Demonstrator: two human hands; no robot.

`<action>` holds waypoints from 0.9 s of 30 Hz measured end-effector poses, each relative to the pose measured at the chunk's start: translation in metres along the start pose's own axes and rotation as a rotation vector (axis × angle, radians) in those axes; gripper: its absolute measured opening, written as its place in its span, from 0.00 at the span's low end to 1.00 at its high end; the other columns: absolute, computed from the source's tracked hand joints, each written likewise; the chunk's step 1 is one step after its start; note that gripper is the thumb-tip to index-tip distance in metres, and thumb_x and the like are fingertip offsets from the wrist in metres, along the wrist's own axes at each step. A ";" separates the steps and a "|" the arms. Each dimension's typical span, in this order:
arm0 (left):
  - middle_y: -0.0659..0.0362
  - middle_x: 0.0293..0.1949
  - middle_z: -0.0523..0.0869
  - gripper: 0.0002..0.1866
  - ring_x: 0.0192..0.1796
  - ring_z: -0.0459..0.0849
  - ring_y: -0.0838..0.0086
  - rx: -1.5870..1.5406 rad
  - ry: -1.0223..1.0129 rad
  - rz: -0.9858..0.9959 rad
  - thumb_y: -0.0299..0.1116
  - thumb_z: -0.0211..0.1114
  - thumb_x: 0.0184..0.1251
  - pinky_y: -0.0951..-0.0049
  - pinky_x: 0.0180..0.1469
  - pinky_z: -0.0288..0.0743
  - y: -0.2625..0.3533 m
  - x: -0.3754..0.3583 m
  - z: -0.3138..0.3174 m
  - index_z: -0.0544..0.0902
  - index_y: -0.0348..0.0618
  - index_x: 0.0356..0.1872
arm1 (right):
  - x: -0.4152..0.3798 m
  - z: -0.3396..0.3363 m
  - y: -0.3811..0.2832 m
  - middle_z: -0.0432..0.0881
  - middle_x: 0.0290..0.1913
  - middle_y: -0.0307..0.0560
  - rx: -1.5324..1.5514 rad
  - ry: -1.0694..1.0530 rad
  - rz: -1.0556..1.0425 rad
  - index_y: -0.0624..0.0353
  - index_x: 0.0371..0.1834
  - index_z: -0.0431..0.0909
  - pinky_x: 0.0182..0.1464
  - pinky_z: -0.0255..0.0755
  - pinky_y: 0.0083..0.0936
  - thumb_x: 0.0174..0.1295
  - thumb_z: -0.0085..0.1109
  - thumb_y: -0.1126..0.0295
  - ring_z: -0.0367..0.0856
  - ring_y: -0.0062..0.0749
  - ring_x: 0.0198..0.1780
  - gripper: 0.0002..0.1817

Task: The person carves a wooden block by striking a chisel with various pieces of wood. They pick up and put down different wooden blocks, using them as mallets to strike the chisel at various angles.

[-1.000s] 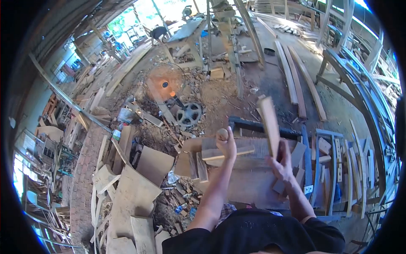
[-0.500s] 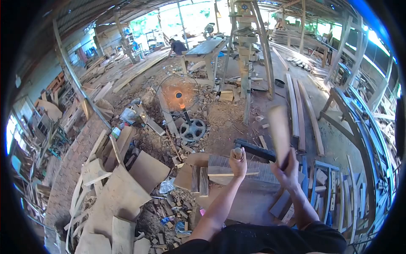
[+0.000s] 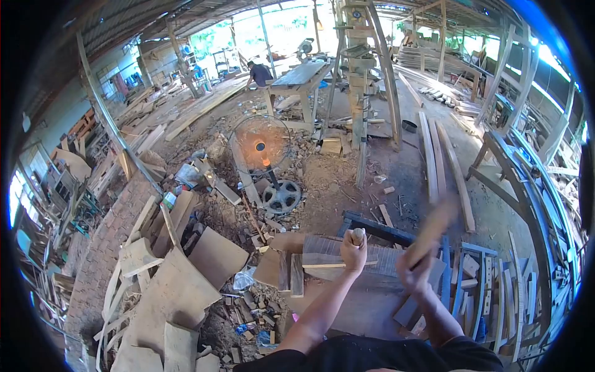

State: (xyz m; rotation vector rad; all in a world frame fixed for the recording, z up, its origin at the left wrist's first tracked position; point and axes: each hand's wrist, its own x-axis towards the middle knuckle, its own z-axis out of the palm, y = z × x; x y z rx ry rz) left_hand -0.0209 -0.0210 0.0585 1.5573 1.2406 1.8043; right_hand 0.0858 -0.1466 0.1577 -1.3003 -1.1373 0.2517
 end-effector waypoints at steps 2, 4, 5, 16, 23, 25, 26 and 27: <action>0.55 0.15 0.63 0.19 0.18 0.60 0.64 -0.024 0.005 0.011 0.33 0.69 0.62 0.65 0.23 0.61 -0.003 -0.004 0.007 0.64 0.43 0.22 | -0.007 -0.010 0.022 0.73 0.24 0.42 -0.258 -0.248 -0.013 0.61 0.36 0.67 0.27 0.68 0.26 0.46 0.65 0.73 0.73 0.25 0.24 0.17; 0.49 0.19 0.72 0.15 0.23 0.74 0.51 0.073 -0.109 -0.047 0.33 0.68 0.61 0.60 0.27 0.67 -0.011 -0.009 0.001 0.68 0.42 0.26 | -0.010 -0.010 0.024 0.72 0.23 0.41 -0.496 -0.444 0.061 0.59 0.35 0.68 0.26 0.67 0.25 0.43 0.68 0.71 0.73 0.24 0.24 0.19; 0.49 0.19 0.72 0.15 0.23 0.74 0.51 0.054 -0.087 -0.040 0.33 0.68 0.61 0.60 0.27 0.67 -0.011 -0.003 0.010 0.68 0.42 0.26 | -0.002 -0.016 0.016 0.70 0.21 0.40 -0.427 -0.390 0.029 0.59 0.36 0.68 0.27 0.67 0.27 0.41 0.69 0.69 0.72 0.27 0.23 0.21; 0.52 0.18 0.72 0.13 0.23 0.74 0.52 -0.163 -0.169 -0.016 0.27 0.69 0.53 0.58 0.26 0.65 -0.002 -0.011 0.009 0.69 0.44 0.24 | -0.008 -0.014 0.024 0.79 0.31 0.59 -0.567 -0.585 0.156 0.61 0.48 0.69 0.41 0.74 0.44 0.42 0.69 0.69 0.82 0.56 0.35 0.28; 0.54 0.18 0.71 0.16 0.22 0.70 0.62 0.014 -0.204 -0.054 0.33 0.71 0.56 0.62 0.25 0.63 -0.007 -0.010 0.007 0.69 0.43 0.24 | -0.033 -0.026 0.014 0.72 0.29 0.38 0.234 -0.453 0.507 0.57 0.51 0.65 0.33 0.70 0.25 0.46 0.66 0.71 0.73 0.26 0.27 0.28; 0.58 0.17 0.68 0.20 0.21 0.62 0.74 -0.006 -0.220 -0.103 0.37 0.72 0.60 0.67 0.24 0.62 0.002 -0.005 0.005 0.67 0.42 0.22 | -0.045 -0.029 0.027 0.73 0.33 0.40 0.217 -0.414 0.662 0.56 0.46 0.65 0.26 0.69 0.19 0.47 0.64 0.74 0.73 0.21 0.28 0.23; 0.58 0.17 0.68 0.20 0.21 0.62 0.74 -0.003 -0.218 -0.111 0.37 0.72 0.60 0.67 0.24 0.62 0.002 -0.002 0.005 0.67 0.42 0.22 | -0.051 -0.029 0.045 0.73 0.33 0.40 0.214 -0.420 0.668 0.56 0.46 0.65 0.26 0.69 0.19 0.47 0.64 0.74 0.73 0.21 0.28 0.23; 0.59 0.17 0.69 0.19 0.22 0.63 0.75 -0.030 -0.245 -0.101 0.36 0.72 0.60 0.68 0.25 0.63 0.001 0.001 0.004 0.68 0.42 0.22 | -0.057 -0.030 0.064 0.73 0.32 0.40 0.075 -0.411 0.590 0.56 0.44 0.65 0.26 0.68 0.20 0.47 0.63 0.73 0.73 0.21 0.27 0.21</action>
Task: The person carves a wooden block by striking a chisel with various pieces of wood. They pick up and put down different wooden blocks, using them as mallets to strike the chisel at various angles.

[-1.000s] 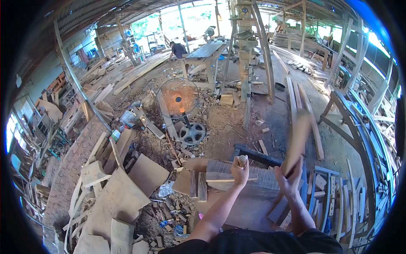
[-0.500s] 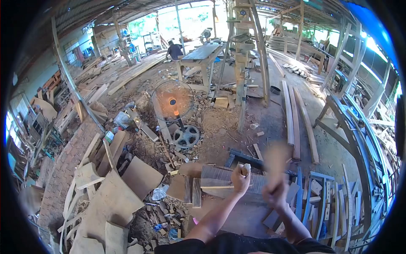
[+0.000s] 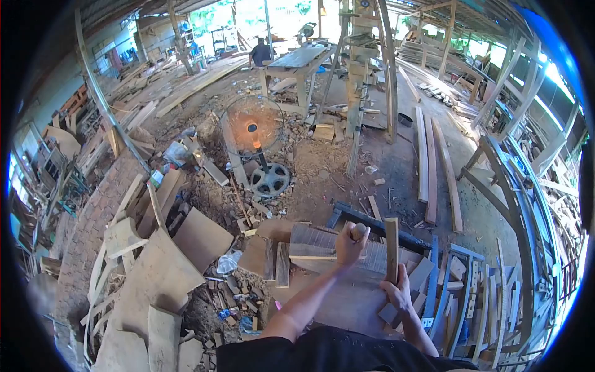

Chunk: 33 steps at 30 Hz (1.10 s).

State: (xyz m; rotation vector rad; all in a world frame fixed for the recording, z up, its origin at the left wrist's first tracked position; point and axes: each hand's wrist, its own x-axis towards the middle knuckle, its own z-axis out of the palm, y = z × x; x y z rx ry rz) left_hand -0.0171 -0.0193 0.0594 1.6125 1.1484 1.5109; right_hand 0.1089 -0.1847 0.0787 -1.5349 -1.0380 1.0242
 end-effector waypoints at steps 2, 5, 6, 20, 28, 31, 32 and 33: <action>0.61 0.19 0.72 0.15 0.23 0.67 0.78 -0.062 -0.041 0.075 0.35 0.72 0.59 0.71 0.27 0.65 -0.013 0.002 0.003 0.72 0.43 0.24 | -0.005 -0.001 -0.011 0.71 0.28 0.38 -0.191 0.065 0.021 0.57 0.41 0.68 0.27 0.65 0.20 0.46 0.65 0.70 0.70 0.21 0.26 0.19; 0.51 0.21 0.74 0.15 0.25 0.76 0.58 -0.064 -0.143 0.011 0.35 0.70 0.55 0.62 0.27 0.67 -0.019 -0.001 0.001 0.70 0.44 0.23 | 0.005 -0.018 -0.042 0.72 0.28 0.40 -0.477 0.075 -0.099 0.61 0.43 0.72 0.32 0.66 0.25 0.42 0.70 0.62 0.71 0.24 0.30 0.26; 0.51 0.21 0.74 0.14 0.24 0.77 0.59 -0.031 -0.147 -0.028 0.33 0.69 0.54 0.62 0.27 0.67 -0.018 -0.003 0.004 0.70 0.44 0.23 | 0.011 -0.028 -0.041 0.71 0.29 0.38 -0.337 0.128 -0.136 0.60 0.45 0.72 0.30 0.64 0.25 0.42 0.70 0.62 0.69 0.23 0.28 0.27; 0.53 0.22 0.79 0.11 0.28 0.81 0.53 0.077 -0.203 0.095 0.29 0.70 0.50 0.60 0.29 0.72 -0.011 -0.021 -0.008 0.74 0.45 0.27 | -0.007 -0.009 -0.061 0.75 0.35 0.42 -0.525 0.116 -0.193 0.62 0.54 0.69 0.35 0.72 0.23 0.50 0.62 0.74 0.75 0.26 0.32 0.25; 0.56 0.21 0.76 0.13 0.25 0.79 0.58 -0.006 -0.184 0.444 0.31 0.71 0.51 0.62 0.27 0.68 0.015 -0.020 -0.011 0.72 0.47 0.25 | -0.006 -0.020 -0.067 0.72 0.29 0.42 0.050 0.334 -0.145 0.59 0.56 0.65 0.26 0.70 0.20 0.52 0.58 0.72 0.73 0.22 0.23 0.25; 0.59 0.21 0.77 0.13 0.25 0.79 0.60 0.028 -0.181 0.382 0.33 0.71 0.52 0.63 0.28 0.68 0.010 -0.018 -0.011 0.71 0.49 0.24 | -0.016 -0.014 -0.055 0.72 0.29 0.40 0.087 0.315 -0.073 0.59 0.52 0.65 0.26 0.69 0.20 0.51 0.60 0.74 0.72 0.21 0.23 0.24; 0.60 0.21 0.78 0.14 0.26 0.80 0.61 0.052 -0.173 0.327 0.34 0.71 0.53 0.64 0.29 0.69 0.006 -0.019 -0.011 0.71 0.49 0.24 | -0.020 -0.012 -0.055 0.73 0.29 0.41 0.079 0.306 -0.055 0.58 0.51 0.65 0.26 0.70 0.20 0.51 0.61 0.73 0.72 0.21 0.23 0.24; 0.60 0.21 0.78 0.14 0.26 0.80 0.61 0.051 -0.176 0.324 0.34 0.71 0.53 0.64 0.29 0.69 0.001 -0.020 -0.009 0.71 0.49 0.24 | -0.022 -0.012 -0.052 0.73 0.29 0.41 0.079 0.307 -0.052 0.58 0.51 0.65 0.26 0.70 0.20 0.51 0.61 0.73 0.72 0.21 0.23 0.24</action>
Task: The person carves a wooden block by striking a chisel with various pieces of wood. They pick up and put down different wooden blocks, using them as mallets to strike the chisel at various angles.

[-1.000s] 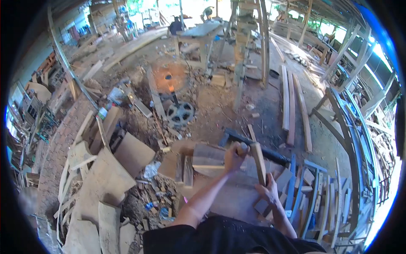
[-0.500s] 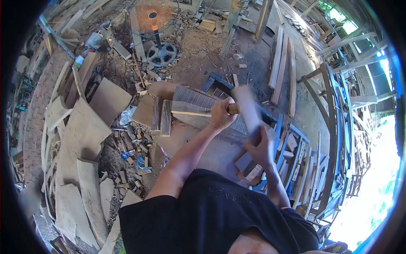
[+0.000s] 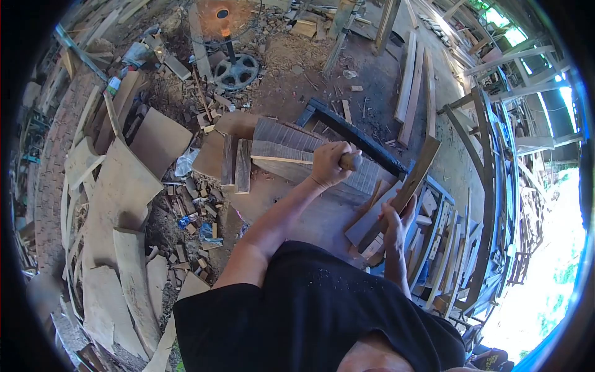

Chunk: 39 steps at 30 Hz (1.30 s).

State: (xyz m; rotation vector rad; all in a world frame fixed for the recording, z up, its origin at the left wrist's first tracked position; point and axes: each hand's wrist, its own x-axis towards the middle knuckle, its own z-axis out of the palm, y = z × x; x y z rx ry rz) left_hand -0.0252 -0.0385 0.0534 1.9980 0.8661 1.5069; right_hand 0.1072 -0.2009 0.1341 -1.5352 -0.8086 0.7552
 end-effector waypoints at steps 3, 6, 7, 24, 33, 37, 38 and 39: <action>0.58 0.21 0.77 0.14 0.26 0.80 0.59 -0.014 0.016 -0.059 0.34 0.71 0.53 0.62 0.29 0.69 -0.013 -0.007 0.006 0.71 0.49 0.24 | -0.004 -0.003 0.006 0.73 0.29 0.41 -0.029 0.001 0.033 0.58 0.51 0.65 0.26 0.71 0.20 0.50 0.61 0.72 0.73 0.21 0.24 0.24; 0.56 0.20 0.76 0.14 0.26 0.79 0.56 -0.001 0.027 -0.116 0.34 0.71 0.53 0.60 0.28 0.69 -0.016 -0.007 0.008 0.70 0.48 0.25 | -0.005 -0.006 0.006 0.73 0.30 0.41 -0.058 -0.009 0.035 0.57 0.50 0.66 0.27 0.72 0.21 0.50 0.62 0.71 0.74 0.22 0.24 0.24; 0.56 0.20 0.76 0.14 0.25 0.79 0.56 -0.009 0.047 -0.104 0.34 0.71 0.53 0.60 0.28 0.69 -0.017 -0.007 0.008 0.70 0.48 0.25 | -0.005 -0.007 0.007 0.73 0.30 0.41 -0.059 -0.007 0.025 0.57 0.50 0.66 0.27 0.72 0.21 0.49 0.62 0.71 0.74 0.22 0.24 0.24; 0.54 0.22 0.78 0.12 0.27 0.80 0.52 -0.058 0.113 -0.210 0.31 0.70 0.51 0.59 0.27 0.70 -0.017 0.002 0.003 0.72 0.47 0.27 | -0.002 -0.002 -0.006 0.73 0.30 0.43 -0.114 -0.052 -0.011 0.62 0.57 0.65 0.28 0.71 0.21 0.49 0.59 0.72 0.74 0.24 0.25 0.29; 0.54 0.21 0.79 0.11 0.27 0.81 0.53 -0.025 0.153 -0.256 0.31 0.69 0.50 0.58 0.28 0.71 -0.017 0.013 0.007 0.72 0.47 0.27 | 0.032 0.039 -0.040 0.77 0.33 0.44 -0.802 0.119 -0.946 0.61 0.52 0.67 0.35 0.69 0.24 0.49 0.65 0.70 0.74 0.26 0.32 0.26; 0.54 0.21 0.79 0.11 0.27 0.81 0.52 0.007 0.134 -0.285 0.31 0.69 0.51 0.57 0.28 0.70 -0.018 0.024 0.004 0.72 0.47 0.27 | 0.032 0.042 -0.069 0.73 0.33 0.42 -0.665 -0.267 -0.303 0.63 0.45 0.71 0.31 0.65 0.25 0.47 0.67 0.71 0.67 0.24 0.29 0.22; 0.54 0.21 0.79 0.11 0.27 0.81 0.52 -0.005 0.095 -0.299 0.31 0.69 0.51 0.57 0.28 0.70 -0.017 0.016 0.005 0.72 0.47 0.27 | 0.029 0.041 -0.073 0.74 0.36 0.42 -0.346 -0.153 -0.368 0.62 0.49 0.69 0.30 0.67 0.26 0.48 0.65 0.73 0.68 0.23 0.27 0.24; 0.53 0.21 0.79 0.11 0.28 0.81 0.52 -0.010 0.109 -0.298 0.31 0.69 0.51 0.56 0.28 0.71 -0.019 0.014 0.007 0.72 0.47 0.27 | 0.025 0.043 -0.082 0.74 0.36 0.42 -0.152 -0.053 -0.405 0.62 0.51 0.69 0.31 0.68 0.25 0.48 0.65 0.73 0.70 0.23 0.27 0.25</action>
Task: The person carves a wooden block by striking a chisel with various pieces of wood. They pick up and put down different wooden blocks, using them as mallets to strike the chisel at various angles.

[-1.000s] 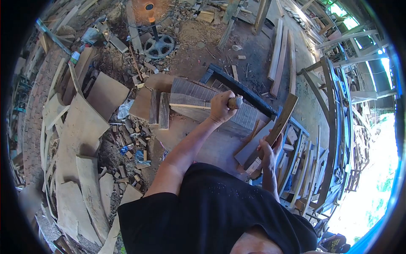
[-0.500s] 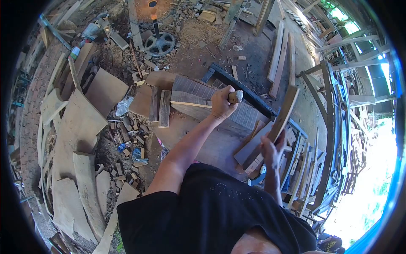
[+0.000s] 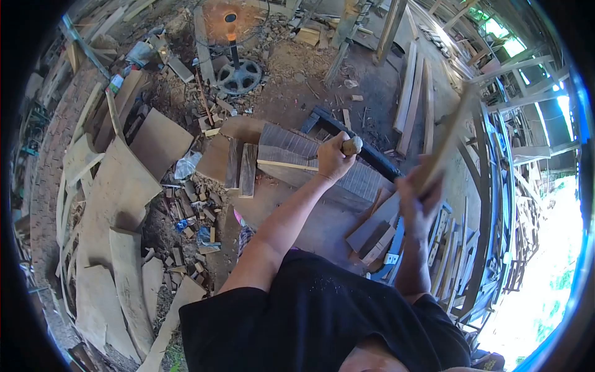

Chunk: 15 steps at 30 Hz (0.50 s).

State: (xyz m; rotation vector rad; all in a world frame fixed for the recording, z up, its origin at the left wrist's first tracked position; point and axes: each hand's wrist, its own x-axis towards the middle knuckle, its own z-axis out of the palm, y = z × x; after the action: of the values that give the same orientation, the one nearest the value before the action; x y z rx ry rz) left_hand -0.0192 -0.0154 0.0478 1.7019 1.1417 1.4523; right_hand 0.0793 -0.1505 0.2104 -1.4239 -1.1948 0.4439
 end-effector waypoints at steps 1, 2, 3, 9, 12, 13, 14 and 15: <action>0.53 0.21 0.79 0.11 0.28 0.81 0.52 0.002 -0.003 -0.002 0.31 0.69 0.51 0.56 0.28 0.71 -0.002 -0.002 0.000 0.72 0.47 0.27 | 0.001 0.003 -0.009 0.74 0.36 0.42 0.169 0.145 -0.035 0.62 0.53 0.68 0.31 0.69 0.25 0.48 0.65 0.74 0.71 0.23 0.27 0.27; 0.53 0.21 0.79 0.11 0.28 0.81 0.52 0.006 -0.005 -0.003 0.31 0.69 0.51 0.55 0.29 0.71 0.000 -0.002 -0.001 0.72 0.47 0.26 | 0.001 0.008 -0.004 0.75 0.35 0.42 0.158 0.290 -0.204 0.62 0.56 0.66 0.33 0.71 0.25 0.49 0.64 0.72 0.74 0.23 0.27 0.29; 0.53 0.21 0.79 0.11 0.28 0.82 0.51 0.008 -0.005 -0.004 0.31 0.69 0.52 0.55 0.29 0.71 0.001 -0.002 -0.001 0.72 0.46 0.26 | -0.002 0.009 0.010 0.75 0.35 0.42 0.156 0.293 -0.205 0.62 0.56 0.66 0.33 0.71 0.25 0.49 0.64 0.72 0.74 0.23 0.27 0.29; 0.51 0.21 0.80 0.11 0.29 0.82 0.51 -0.041 0.051 -0.062 0.31 0.69 0.52 0.55 0.30 0.70 0.004 0.003 -0.001 0.73 0.45 0.26 | 0.015 -0.006 0.013 0.73 0.30 0.40 -0.263 -0.305 0.143 0.60 0.46 0.68 0.31 0.67 0.23 0.49 0.64 0.70 0.70 0.20 0.29 0.21; 0.53 0.20 0.77 0.12 0.26 0.80 0.53 -0.024 0.094 -0.031 0.32 0.70 0.52 0.62 0.27 0.69 -0.004 0.003 0.003 0.73 0.46 0.27 | 0.009 0.011 -0.028 0.76 0.33 0.41 0.143 0.157 -0.007 0.62 0.48 0.69 0.29 0.68 0.24 0.50 0.64 0.74 0.75 0.25 0.27 0.22; 0.53 0.20 0.77 0.12 0.26 0.80 0.53 -0.026 0.088 -0.028 0.32 0.70 0.52 0.62 0.27 0.69 -0.005 0.003 0.003 0.73 0.46 0.27 | 0.009 0.017 -0.014 0.77 0.33 0.44 0.248 0.283 -0.096 0.62 0.48 0.69 0.30 0.70 0.26 0.49 0.64 0.73 0.77 0.28 0.27 0.22; 0.53 0.20 0.77 0.12 0.26 0.80 0.53 -0.029 0.097 -0.023 0.32 0.70 0.53 0.62 0.27 0.69 -0.006 0.002 0.002 0.72 0.45 0.26 | 0.007 0.018 0.003 0.77 0.33 0.44 0.245 0.289 -0.097 0.62 0.48 0.69 0.30 0.70 0.26 0.49 0.64 0.73 0.77 0.28 0.27 0.22; 0.53 0.19 0.76 0.12 0.25 0.79 0.52 -0.033 0.112 -0.017 0.32 0.70 0.53 0.62 0.27 0.69 -0.005 0.002 0.002 0.72 0.45 0.26 | 0.007 0.019 0.024 0.78 0.33 0.48 -0.239 -0.108 0.003 0.64 0.47 0.69 0.32 0.71 0.29 0.49 0.65 0.71 0.78 0.31 0.29 0.22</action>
State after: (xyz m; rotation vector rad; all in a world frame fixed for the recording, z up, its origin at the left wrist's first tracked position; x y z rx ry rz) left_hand -0.0182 -0.0115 0.0441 1.6017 1.1814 1.5648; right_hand 0.0758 -0.1307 0.1864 -1.6219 -1.3688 0.3937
